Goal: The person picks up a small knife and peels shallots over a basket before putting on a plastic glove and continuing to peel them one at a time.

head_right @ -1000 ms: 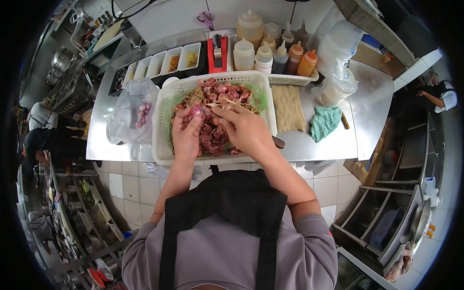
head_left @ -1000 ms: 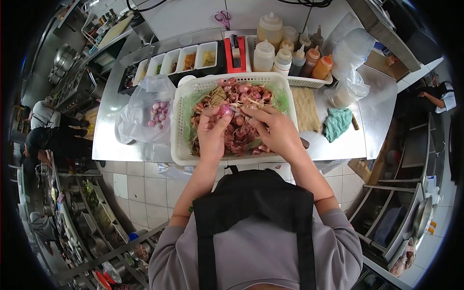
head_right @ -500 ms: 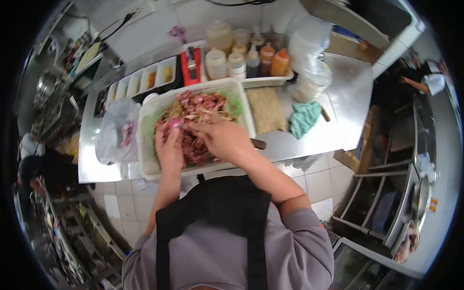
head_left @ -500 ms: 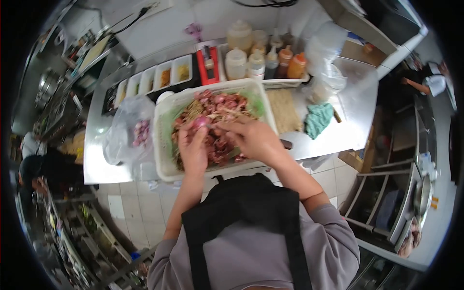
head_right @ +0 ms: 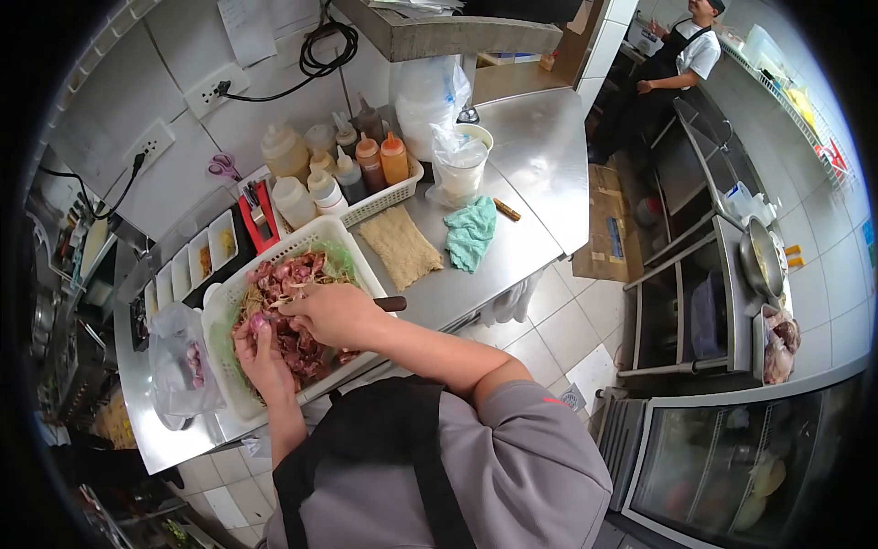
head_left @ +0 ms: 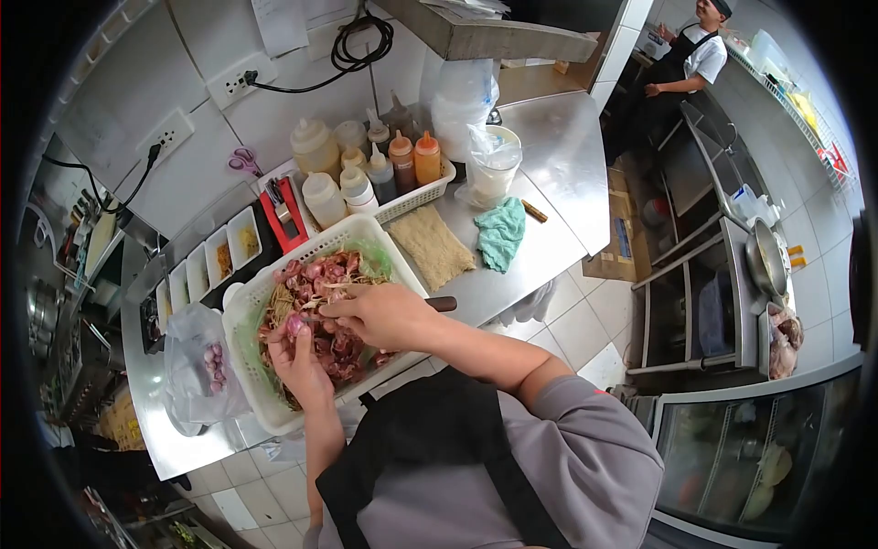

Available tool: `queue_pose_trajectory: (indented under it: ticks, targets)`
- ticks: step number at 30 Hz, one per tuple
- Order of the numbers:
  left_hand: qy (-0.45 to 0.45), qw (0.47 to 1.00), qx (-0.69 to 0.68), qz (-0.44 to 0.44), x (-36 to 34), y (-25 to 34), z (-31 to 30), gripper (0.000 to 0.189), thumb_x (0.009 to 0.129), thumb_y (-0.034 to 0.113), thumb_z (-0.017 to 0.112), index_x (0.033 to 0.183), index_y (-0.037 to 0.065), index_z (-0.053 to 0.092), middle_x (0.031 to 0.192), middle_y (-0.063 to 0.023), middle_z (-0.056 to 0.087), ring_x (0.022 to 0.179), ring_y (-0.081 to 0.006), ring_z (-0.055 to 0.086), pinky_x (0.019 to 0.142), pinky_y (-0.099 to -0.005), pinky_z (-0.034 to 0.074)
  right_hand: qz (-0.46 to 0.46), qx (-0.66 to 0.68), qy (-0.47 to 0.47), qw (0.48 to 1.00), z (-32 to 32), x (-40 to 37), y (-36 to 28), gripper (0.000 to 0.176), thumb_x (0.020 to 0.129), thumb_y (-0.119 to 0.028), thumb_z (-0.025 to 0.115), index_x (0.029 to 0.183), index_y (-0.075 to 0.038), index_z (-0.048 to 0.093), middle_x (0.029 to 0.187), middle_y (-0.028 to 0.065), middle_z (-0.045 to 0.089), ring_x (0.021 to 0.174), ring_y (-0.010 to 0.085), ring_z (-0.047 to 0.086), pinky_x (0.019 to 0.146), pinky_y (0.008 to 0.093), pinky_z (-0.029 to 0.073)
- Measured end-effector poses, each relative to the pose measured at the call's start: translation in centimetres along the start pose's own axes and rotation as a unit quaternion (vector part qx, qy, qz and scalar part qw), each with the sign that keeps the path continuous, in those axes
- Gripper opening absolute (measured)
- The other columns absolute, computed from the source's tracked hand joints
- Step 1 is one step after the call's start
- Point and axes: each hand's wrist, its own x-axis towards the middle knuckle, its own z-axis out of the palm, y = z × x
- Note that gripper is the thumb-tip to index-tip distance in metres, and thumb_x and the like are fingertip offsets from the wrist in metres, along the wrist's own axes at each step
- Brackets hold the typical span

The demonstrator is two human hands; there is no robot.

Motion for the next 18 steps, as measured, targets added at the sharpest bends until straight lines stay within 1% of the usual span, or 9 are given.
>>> queue_pose_trajectory:
  ticks: [4,9,11,12,14,16,18]
  targets:
    - [0.006,1.0,-0.008,-0.002,0.2,0.1,-0.1,0.025,0.083,-0.006,0.057,0.106,0.002,0.051,0.108,-0.0112,0.056,0.098,-0.0179,0.056,0.091,-0.0299,0.045,0.0,-0.006,-0.034,0.999,-0.3,0.0,-0.3,0.028,0.086,-0.023,0.054,0.113,-0.023,0.062,0.095,0.0115,0.061,0.083,0.0318,0.061,0.072,0.0428,0.048]
    - [0.008,1.0,-0.004,-0.015,0.2,0.2,-0.3,0.025,0.083,-0.005,0.057,0.106,0.002,0.051,0.106,-0.0102,0.057,0.096,-0.0175,0.058,0.088,-0.0296,0.047,-0.01,0.004,-0.029,1.0,-0.3,0.0,-0.1,0.028,0.086,-0.024,0.053,0.112,-0.024,0.062,0.097,0.012,0.061,0.084,0.0315,0.061,0.073,0.0424,0.048]
    - [-0.01,0.999,-0.03,-0.044,0.1,0.3,-0.4,0.023,0.085,-0.003,0.057,0.107,0.002,0.052,0.106,-0.0104,0.058,0.097,-0.0177,0.058,0.087,-0.0307,0.049,-0.009,0.009,-0.037,0.999,-0.7,0.0,0.2,0.027,0.087,-0.025,0.053,0.112,-0.023,0.063,0.097,0.0126,0.061,0.085,0.0314,0.061,0.074,0.0421,0.048]
    - [-0.008,0.999,-0.029,-0.044,0.0,0.4,-0.5,0.023,0.085,-0.003,0.057,0.107,0.002,0.052,0.106,-0.0104,0.058,0.097,-0.0177,0.058,0.087,-0.0307,0.049,-0.019,0.03,-0.042,0.998,-0.8,0.1,0.5,0.028,0.085,-0.023,0.054,0.111,-0.023,0.063,0.096,0.0126,0.062,0.085,0.0317,0.06,0.075,0.042,0.048]
    - [-0.039,0.997,-0.05,-0.055,-0.1,0.6,-0.3,0.024,0.085,-0.002,0.057,0.108,0.002,0.052,0.11,-0.0118,0.058,0.1,-0.0184,0.058,0.087,-0.0316,0.049,-0.032,0.053,-0.049,0.997,-1.0,0.2,1.0,0.028,0.084,-0.022,0.055,0.111,-0.023,0.064,0.095,0.0126,0.062,0.086,0.032,0.06,0.076,0.0419,0.047]
    - [-0.046,0.997,-0.044,-0.047,-0.2,0.4,-0.4,0.024,0.086,-0.001,0.057,0.109,0.002,0.052,0.112,-0.0126,0.058,0.101,-0.0186,0.058,0.087,-0.0316,0.049,-0.034,0.077,-0.055,0.995,-1.1,0.3,1.3,0.03,0.081,-0.018,0.058,0.11,-0.021,0.065,0.093,0.0134,0.063,0.086,0.0328,0.06,0.077,0.0416,0.046]
    - [-0.056,0.997,-0.032,-0.03,-0.1,0.1,-0.6,0.025,0.086,0.0,0.057,0.11,0.003,0.053,0.114,-0.0136,0.057,0.102,-0.0192,0.058,0.087,-0.0321,0.05,-0.038,0.093,-0.05,0.994,-0.9,0.3,1.7,0.03,0.08,-0.017,0.058,0.109,-0.02,0.065,0.092,0.0136,0.064,0.086,0.0328,0.06,0.077,0.0413,0.046]
